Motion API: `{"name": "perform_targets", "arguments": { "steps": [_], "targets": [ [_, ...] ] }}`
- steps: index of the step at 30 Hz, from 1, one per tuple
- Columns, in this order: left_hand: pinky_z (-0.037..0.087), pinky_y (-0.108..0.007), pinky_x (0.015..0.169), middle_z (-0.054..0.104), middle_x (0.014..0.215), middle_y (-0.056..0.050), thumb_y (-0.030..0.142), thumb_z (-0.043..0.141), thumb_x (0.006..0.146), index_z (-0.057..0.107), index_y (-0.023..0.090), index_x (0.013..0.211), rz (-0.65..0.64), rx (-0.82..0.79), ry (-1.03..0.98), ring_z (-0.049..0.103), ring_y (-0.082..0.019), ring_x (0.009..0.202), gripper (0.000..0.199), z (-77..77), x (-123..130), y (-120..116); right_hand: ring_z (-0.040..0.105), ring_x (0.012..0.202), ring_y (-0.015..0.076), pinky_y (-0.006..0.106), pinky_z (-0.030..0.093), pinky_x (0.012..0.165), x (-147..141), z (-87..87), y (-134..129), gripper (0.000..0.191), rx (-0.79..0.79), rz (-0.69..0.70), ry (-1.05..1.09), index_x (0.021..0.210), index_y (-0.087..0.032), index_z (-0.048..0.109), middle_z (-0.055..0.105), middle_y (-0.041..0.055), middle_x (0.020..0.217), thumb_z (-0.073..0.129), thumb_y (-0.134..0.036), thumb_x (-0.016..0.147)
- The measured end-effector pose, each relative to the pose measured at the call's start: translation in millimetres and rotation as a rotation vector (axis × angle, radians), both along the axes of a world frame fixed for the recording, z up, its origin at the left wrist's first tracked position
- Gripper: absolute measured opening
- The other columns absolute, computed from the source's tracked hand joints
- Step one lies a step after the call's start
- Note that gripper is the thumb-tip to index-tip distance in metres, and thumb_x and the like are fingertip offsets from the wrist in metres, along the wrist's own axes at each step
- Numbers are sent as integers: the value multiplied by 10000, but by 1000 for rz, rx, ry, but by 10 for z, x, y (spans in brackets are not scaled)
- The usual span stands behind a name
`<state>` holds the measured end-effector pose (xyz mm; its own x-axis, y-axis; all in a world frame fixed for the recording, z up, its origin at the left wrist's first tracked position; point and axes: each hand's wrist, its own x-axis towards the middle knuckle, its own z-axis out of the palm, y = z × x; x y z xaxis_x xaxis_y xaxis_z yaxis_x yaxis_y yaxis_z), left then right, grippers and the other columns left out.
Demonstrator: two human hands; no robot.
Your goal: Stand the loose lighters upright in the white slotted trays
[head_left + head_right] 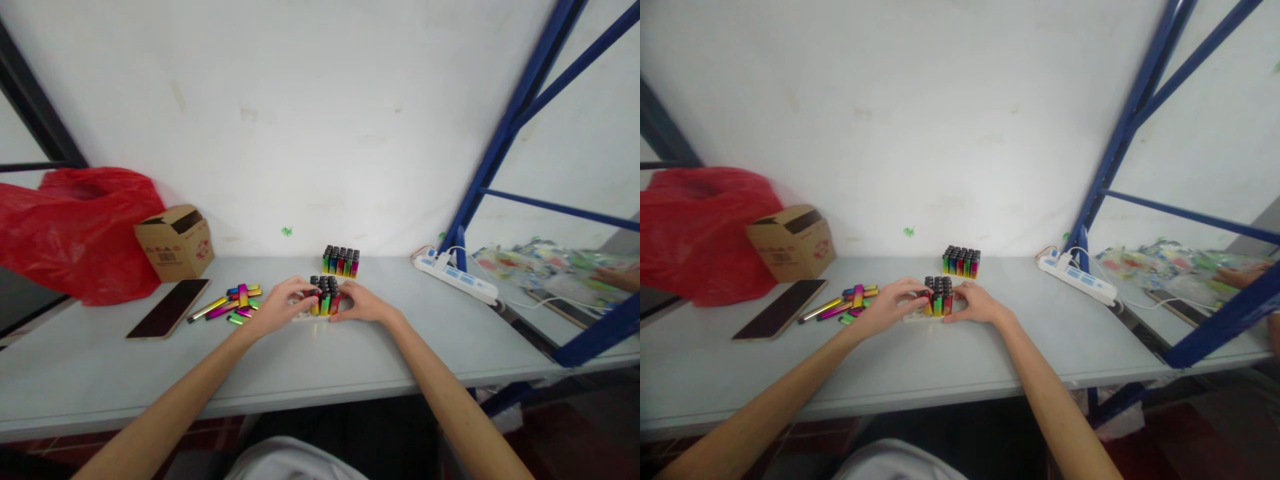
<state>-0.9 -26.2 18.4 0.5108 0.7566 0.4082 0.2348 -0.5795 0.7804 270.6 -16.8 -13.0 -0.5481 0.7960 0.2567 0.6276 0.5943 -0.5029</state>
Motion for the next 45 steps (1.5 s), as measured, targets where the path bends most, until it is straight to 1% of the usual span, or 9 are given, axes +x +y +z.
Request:
{"name": "perform_targets", "arguments": {
  "steps": [14, 19, 22, 25, 29, 33, 37, 41, 45],
  "targets": [
    [580, -319, 841, 784, 1096, -99, 386, 749, 906, 827, 247, 1100, -22, 9, 69, 727, -235, 905, 251, 50, -16, -37, 625, 996, 278, 403, 494, 932, 5, 4, -2, 679, -21, 2, -9, 1316, -184, 718, 707, 101, 1123, 924, -517, 762],
    [557, -315, 790, 778, 937, -46, 406, 756, 897, 710, 284, 1341, 17, 18, 97, 709, -228, 813, 462, 47, -17, -51, 618, 985, 269, 406, 493, 943, 7, 9, -5, 666, -38, 6, 3, 1304, -188, 722, 700, 94, 1117, 917, -527, 765],
    [525, -330, 782, 752, 862, -46, 462, 632, 973, 724, 258, 1222, 221, 124, 229, 687, -240, 793, 334, 93, -145, 39, 615, 981, 265, 402, 493, 943, 14, 5, -2, 652, -41, 9, 5, 1284, -182, 730, 695, 93, 1104, 915, -534, 767],
    [512, -378, 807, 723, 823, -81, 455, 528, 1003, 700, 222, 964, 582, 201, 485, 688, -280, 827, 292, 158, -387, 180, 617, 981, 272, 407, 498, 938, 21, -6, 8, 659, -41, 3, -4, 1268, -165, 731, 691, 100, 1090, 912, -549, 764],
    [519, -532, 830, 751, 990, -227, 432, 521, 984, 669, 190, 1038, 894, 146, 690, 722, -436, 968, 288, 164, -741, 314, 616, 998, 284, 417, 498, 950, 28, -30, 34, 653, -24, 20, -7, 1240, -165, 735, 698, 102, 1089, 903, -579, 763],
    [508, -643, 854, 730, 1085, -354, 407, 639, 907, 676, 127, 1161, 862, 4, 809, 701, -562, 1061, 381, 45, -941, 398, 618, 1012, 290, 417, 498, 957, 31, -41, 47, 644, -20, 33, -13, 1236, -163, 737, 697, 104, 1096, 896, -580, 772],
    [534, -602, 888, 774, 1057, -278, 298, 672, 869, 681, 161, 1212, 820, 59, 715, 736, -482, 1044, 369, -14, -964, 482, 620, 984, 283, 409, 502, 932, 25, -32, 36, 640, -18, 12, -24, 1237, -161, 736, 691, 101, 1073, 901, -569, 773],
    [580, -453, 842, 795, 872, -128, 385, 737, 833, 734, 207, 1000, 748, 111, 352, 767, -341, 894, 244, 25, -872, 503, 620, 973, 279, 399, 504, 914, 17, -26, 35, 632, -16, 5, -33, 1202, -157, 741, 687, 100, 1065, 910, -574, 758],
    [565, -334, 606, 745, 775, -60, 602, 802, 747, 711, 192, 891, 532, -105, -44, 750, -254, 675, 443, -5, -616, 418, 618, 962, 272, 389, 501, 904, 14, -26, 36, 601, -3, 11, -22, 1166, -161, 749, 693, 92, 1045, 911, -572, 758]
  ]
}}
